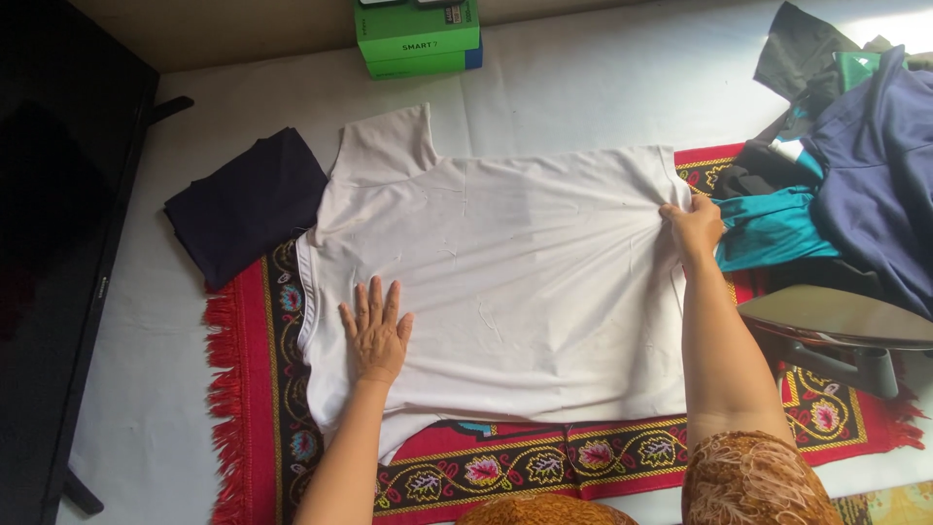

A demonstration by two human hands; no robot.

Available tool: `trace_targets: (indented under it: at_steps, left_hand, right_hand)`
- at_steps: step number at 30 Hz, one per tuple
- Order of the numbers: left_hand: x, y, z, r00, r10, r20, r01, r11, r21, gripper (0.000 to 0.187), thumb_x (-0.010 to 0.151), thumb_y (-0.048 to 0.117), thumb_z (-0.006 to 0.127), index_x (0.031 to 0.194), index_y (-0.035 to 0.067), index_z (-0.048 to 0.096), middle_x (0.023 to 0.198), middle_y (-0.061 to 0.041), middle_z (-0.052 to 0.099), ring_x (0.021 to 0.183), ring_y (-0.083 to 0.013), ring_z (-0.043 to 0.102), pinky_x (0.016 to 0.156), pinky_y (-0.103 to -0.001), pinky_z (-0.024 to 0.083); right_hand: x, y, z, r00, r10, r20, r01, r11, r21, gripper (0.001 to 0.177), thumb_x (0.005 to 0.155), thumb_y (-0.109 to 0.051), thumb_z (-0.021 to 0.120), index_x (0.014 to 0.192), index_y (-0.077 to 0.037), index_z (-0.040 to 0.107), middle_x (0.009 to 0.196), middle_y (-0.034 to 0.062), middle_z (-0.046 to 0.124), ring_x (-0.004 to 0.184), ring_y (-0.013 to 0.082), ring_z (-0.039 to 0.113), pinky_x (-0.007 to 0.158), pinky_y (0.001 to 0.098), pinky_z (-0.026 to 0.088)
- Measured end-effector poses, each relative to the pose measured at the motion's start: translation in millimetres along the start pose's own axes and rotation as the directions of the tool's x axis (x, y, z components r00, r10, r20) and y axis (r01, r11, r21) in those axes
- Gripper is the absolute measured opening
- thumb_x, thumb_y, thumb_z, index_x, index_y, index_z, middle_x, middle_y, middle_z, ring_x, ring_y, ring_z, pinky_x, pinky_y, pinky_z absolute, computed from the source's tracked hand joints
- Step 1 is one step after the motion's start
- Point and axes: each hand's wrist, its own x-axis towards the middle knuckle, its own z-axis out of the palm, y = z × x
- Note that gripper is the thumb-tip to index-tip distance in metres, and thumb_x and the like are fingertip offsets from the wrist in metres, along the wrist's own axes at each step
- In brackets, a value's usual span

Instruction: Ironing and folding a white t-shirt on a table surface using an iron.

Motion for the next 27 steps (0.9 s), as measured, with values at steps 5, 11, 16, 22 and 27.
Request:
trace_targets:
  at_steps: [5,11,16,22,27]
  left_hand:
    - [-2,-2,4,1.0,-0.005,0.01,0.004,0.999,0.035,0.067,0.103,0.053,0.039,0.163,0.028,0.025,0.172,-0.006,0.018,0.157,-0.0337,0.015,0.125,-0.06,0.005]
    - [-12,-6,9,0.999,-0.021,0.039,0.02,1.0,0.015,0.069,0.102,0.052,0.042,0.164,0.027,0.025,0.171,-0.013,0.016,0.156,-0.0384,0.016,0.123,-0.061,0.009]
    - [-43,-12,-6,0.994,0.005,0.105,0.005,0.995,-0.102,0.071,0.1,0.05,0.045,0.163,0.026,0.024,0.17,-0.015,0.015,0.155,-0.0401,0.014,0.122,-0.06,0.01]
    - [-83,-18,-36,0.962,0.007,0.273,0.033,0.989,-0.144,0.066,0.101,0.051,0.048,0.159,0.025,0.033,0.169,-0.013,0.018,0.156,-0.0339,0.014,0.122,-0.06,0.007]
    - [-121,-9,-74,0.961,0.097,0.26,-0.048,0.981,-0.189,0.08,0.081,0.061,0.068,0.15,0.027,0.045,0.165,-0.011,0.023,0.153,-0.0317,0.018,0.123,-0.058,0.009]
  right_hand:
    - [5,24,-12,0.998,-0.039,0.043,0.035,0.995,0.091,0.053,0.086,-0.043,0.083,0.112,0.002,0.072,0.101,0.0145,0.072,0.09,0.0208,0.067,0.079,0.0345,0.051]
    - [-36,35,-46,0.948,0.141,0.285,-0.155,0.987,0.029,0.055,0.083,-0.046,0.081,0.104,0.004,0.072,0.084,0.0114,0.066,0.065,0.0157,0.059,0.056,0.0319,0.047]
    - [-44,99,-44,0.861,0.082,0.501,-0.101,0.995,0.011,0.051,0.076,-0.034,0.092,0.098,0.008,0.075,0.075,0.0051,0.058,0.06,0.0118,0.044,0.051,0.0298,0.033]
    - [-73,109,-48,0.987,-0.049,0.156,0.037,0.996,0.078,0.051,0.087,-0.042,0.078,0.117,-0.002,0.071,0.099,0.0147,0.075,0.088,0.0227,0.073,0.078,0.0332,0.054]
    - [-116,110,-63,0.959,0.137,0.246,0.009,0.858,-0.513,0.086,0.07,-0.061,0.088,0.121,0.004,0.064,0.114,0.0315,0.068,0.108,0.0464,0.065,0.088,0.0531,0.052]
